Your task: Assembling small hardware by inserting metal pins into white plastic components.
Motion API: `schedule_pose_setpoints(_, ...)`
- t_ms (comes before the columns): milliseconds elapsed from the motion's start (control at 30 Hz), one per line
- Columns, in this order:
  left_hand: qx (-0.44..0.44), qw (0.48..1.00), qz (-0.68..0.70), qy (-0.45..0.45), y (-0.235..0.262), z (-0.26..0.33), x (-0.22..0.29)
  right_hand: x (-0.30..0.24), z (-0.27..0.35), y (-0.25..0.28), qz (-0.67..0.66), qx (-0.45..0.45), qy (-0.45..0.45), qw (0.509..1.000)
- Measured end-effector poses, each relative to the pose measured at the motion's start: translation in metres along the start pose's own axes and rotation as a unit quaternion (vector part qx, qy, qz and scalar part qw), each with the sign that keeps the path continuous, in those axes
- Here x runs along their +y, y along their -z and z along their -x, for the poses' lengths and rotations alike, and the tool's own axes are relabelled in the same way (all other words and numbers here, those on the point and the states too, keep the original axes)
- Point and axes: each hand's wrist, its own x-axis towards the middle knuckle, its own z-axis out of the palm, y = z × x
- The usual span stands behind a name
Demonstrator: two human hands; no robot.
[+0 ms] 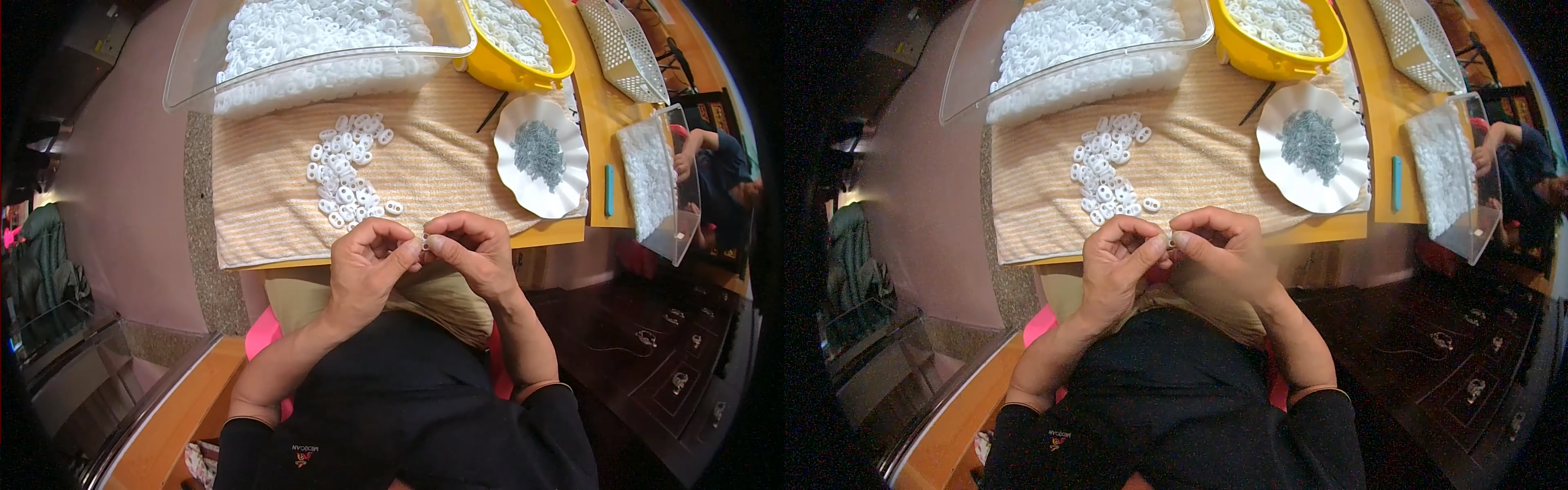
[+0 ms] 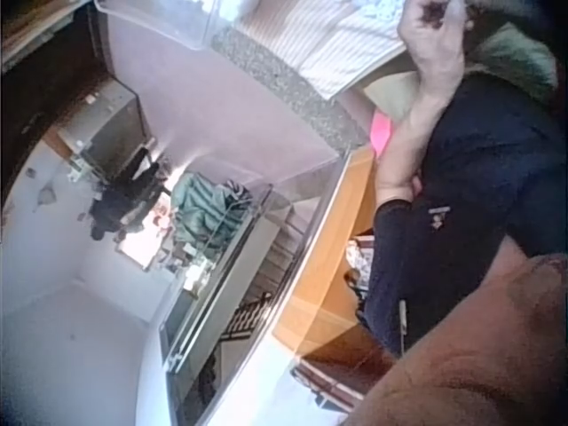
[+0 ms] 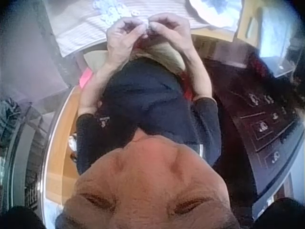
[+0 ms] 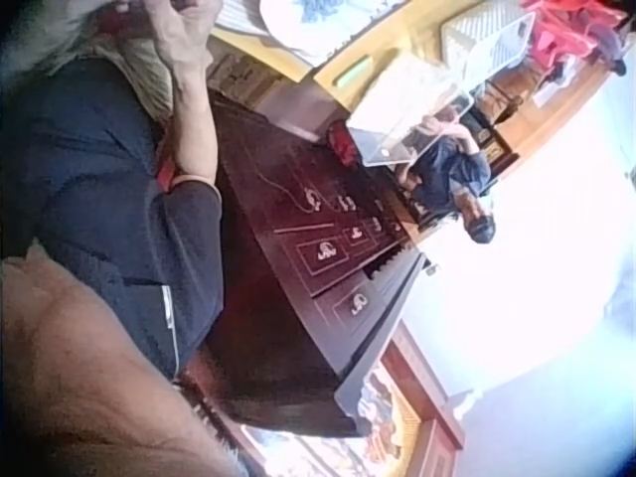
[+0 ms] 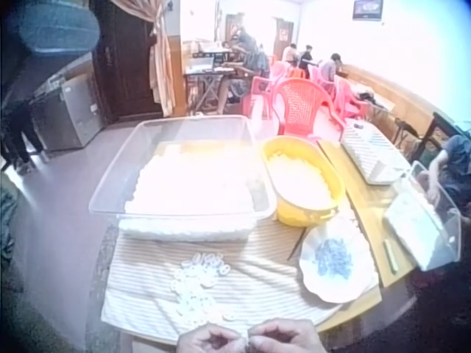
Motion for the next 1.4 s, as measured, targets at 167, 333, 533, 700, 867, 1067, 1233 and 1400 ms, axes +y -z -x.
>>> schedule_pose_setpoints(167, 0.001, 0.999, -0.044, -0.012, 0.0000, 0.0007, -0.0012, -0.0031, -0.0001, -0.0045, -0.020, 0.018, -0.005, 1.000)
schedule_pose_setpoints(333, 0.004, 0.998, -0.059, -0.003, -0.0010, 0.0009, -0.0018, 0.0004, 0.0005, -0.0022, 0.025, 0.039, 0.006, 0.999)
schedule_pose_setpoints(533, 0.001, 0.998, -0.066, 0.000, 0.0003, 0.0003, -0.0027, -0.0009, 0.0010, -0.0024, 0.023, 0.041, 0.011, 0.999)
schedule_pose_setpoints(700, 0.012, 0.998, -0.055, -0.008, 0.0005, -0.0001, -0.0031, -0.0073, 0.0023, -0.0046, 0.025, 0.033, -0.008, 0.999)
schedule_pose_setpoints(867, 0.006, 0.999, -0.054, -0.005, 0.0007, -0.0001, -0.0015, -0.0074, 0.0014, 0.0001, 0.095, -0.008, 0.037, 0.995)
schedule_pose_setpoints(1067, 0.003, 0.998, -0.068, -0.017, 0.0000, -0.0005, -0.0005, -0.0012, -0.0012, 0.0038, 0.126, -0.017, 0.120, 0.985)
schedule_pose_setpoints(1233, 0.007, 0.997, -0.067, -0.039, -0.0003, -0.0004, -0.0003, -0.0052, -0.0007, -0.0032, 0.143, -0.016, 0.117, 0.983)
schedule_pose_setpoints(1400, 0.012, 0.997, -0.050, -0.051, 0.0010, -0.0008, -0.0015, -0.0039, -0.0001, -0.0049, 0.130, -0.017, 0.093, 0.987)
